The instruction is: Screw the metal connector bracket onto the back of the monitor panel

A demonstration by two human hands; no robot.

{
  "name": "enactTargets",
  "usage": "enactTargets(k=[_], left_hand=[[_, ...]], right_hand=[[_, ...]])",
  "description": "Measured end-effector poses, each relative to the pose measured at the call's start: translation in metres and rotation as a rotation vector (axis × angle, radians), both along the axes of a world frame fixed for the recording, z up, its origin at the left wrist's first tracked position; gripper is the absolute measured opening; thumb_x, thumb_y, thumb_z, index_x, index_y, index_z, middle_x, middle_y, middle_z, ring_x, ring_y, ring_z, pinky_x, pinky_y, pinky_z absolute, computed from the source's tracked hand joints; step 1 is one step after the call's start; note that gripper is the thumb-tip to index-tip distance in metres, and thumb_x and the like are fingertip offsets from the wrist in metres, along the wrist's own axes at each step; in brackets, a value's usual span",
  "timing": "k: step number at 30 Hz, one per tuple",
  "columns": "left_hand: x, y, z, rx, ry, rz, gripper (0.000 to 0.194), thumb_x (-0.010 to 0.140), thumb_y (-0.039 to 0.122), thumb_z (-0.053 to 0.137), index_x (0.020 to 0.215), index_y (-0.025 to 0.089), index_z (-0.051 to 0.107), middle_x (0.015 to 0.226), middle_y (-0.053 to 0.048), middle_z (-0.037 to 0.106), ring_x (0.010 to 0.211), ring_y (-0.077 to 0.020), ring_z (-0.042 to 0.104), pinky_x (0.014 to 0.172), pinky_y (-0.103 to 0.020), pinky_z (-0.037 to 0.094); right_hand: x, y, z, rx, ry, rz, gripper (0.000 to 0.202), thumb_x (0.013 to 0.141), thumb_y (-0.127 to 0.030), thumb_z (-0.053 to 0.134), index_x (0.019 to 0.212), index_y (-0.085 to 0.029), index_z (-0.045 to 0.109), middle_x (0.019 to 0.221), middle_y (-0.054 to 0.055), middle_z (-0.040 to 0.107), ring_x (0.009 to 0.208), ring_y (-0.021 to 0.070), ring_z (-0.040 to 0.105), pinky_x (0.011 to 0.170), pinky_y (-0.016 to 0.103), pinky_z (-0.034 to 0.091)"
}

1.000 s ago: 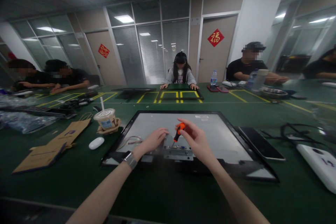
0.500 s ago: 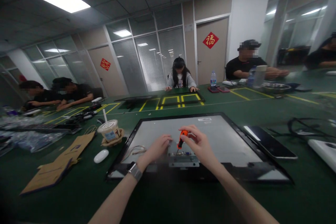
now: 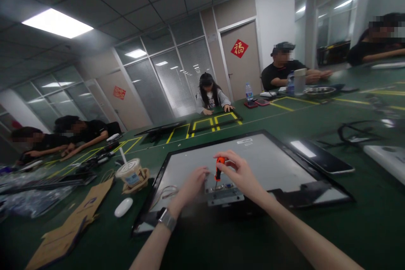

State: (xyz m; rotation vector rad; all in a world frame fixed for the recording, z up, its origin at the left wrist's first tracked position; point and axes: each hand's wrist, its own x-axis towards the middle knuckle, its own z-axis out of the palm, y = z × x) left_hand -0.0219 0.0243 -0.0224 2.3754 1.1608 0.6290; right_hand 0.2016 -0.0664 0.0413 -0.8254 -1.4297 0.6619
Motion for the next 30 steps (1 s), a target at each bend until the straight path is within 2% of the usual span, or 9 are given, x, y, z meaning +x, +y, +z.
enactTargets(k=[7,12,16,26,30], left_hand=[[0.000,-0.001,0.002,0.002,0.006,-0.003,0.040,0.105,0.028,0.032,0.121,0.018,0.067,0.140,-0.011,0.061,0.133,-0.0209,0.055,0.120,-0.039,0.038],[0.001,-0.004,0.007,-0.009,0.026,0.005,0.039,0.104,0.027,0.033,0.122,0.018,0.067,0.142,-0.011,0.060,0.135,-0.0206,0.053,0.122,-0.039,0.036],[0.001,-0.005,0.009,-0.008,0.021,-0.008,0.041,0.104,0.027,0.032,0.122,0.017,0.067,0.142,-0.011,0.060,0.135,-0.0209,0.053,0.121,-0.041,0.036],[-0.001,0.003,-0.002,0.033,0.025,-0.006,0.043,0.105,0.030,0.030,0.122,0.018,0.067,0.141,-0.011,0.061,0.133,-0.0219,0.055,0.120,-0.043,0.038],[-0.001,0.005,-0.003,0.025,0.034,0.007,0.042,0.104,0.029,0.032,0.122,0.018,0.068,0.143,-0.011,0.060,0.134,-0.0223,0.054,0.121,-0.044,0.036]], right_hand=[[0.002,0.001,0.001,-0.004,-0.015,0.000,0.033,0.087,-0.052,0.069,0.100,-0.022,0.077,0.100,0.008,0.071,0.090,0.0228,0.069,0.080,0.036,0.059],[0.006,-0.001,0.006,-0.016,-0.017,0.052,0.035,0.091,-0.052,0.063,0.103,-0.023,0.078,0.103,0.009,0.074,0.095,0.0244,0.070,0.085,0.039,0.059],[0.004,-0.004,0.008,-0.080,0.006,0.142,0.039,0.089,-0.053,0.067,0.111,-0.022,0.077,0.106,0.010,0.077,0.097,0.0250,0.072,0.087,0.041,0.060],[0.001,-0.002,0.003,-0.083,0.065,0.143,0.039,0.091,-0.047,0.066,0.122,-0.023,0.072,0.100,0.008,0.076,0.093,0.0224,0.073,0.089,0.042,0.060],[0.000,-0.001,0.002,-0.083,0.118,0.143,0.041,0.092,-0.048,0.065,0.124,-0.023,0.067,0.106,0.009,0.076,0.098,0.0235,0.072,0.090,0.042,0.059]])
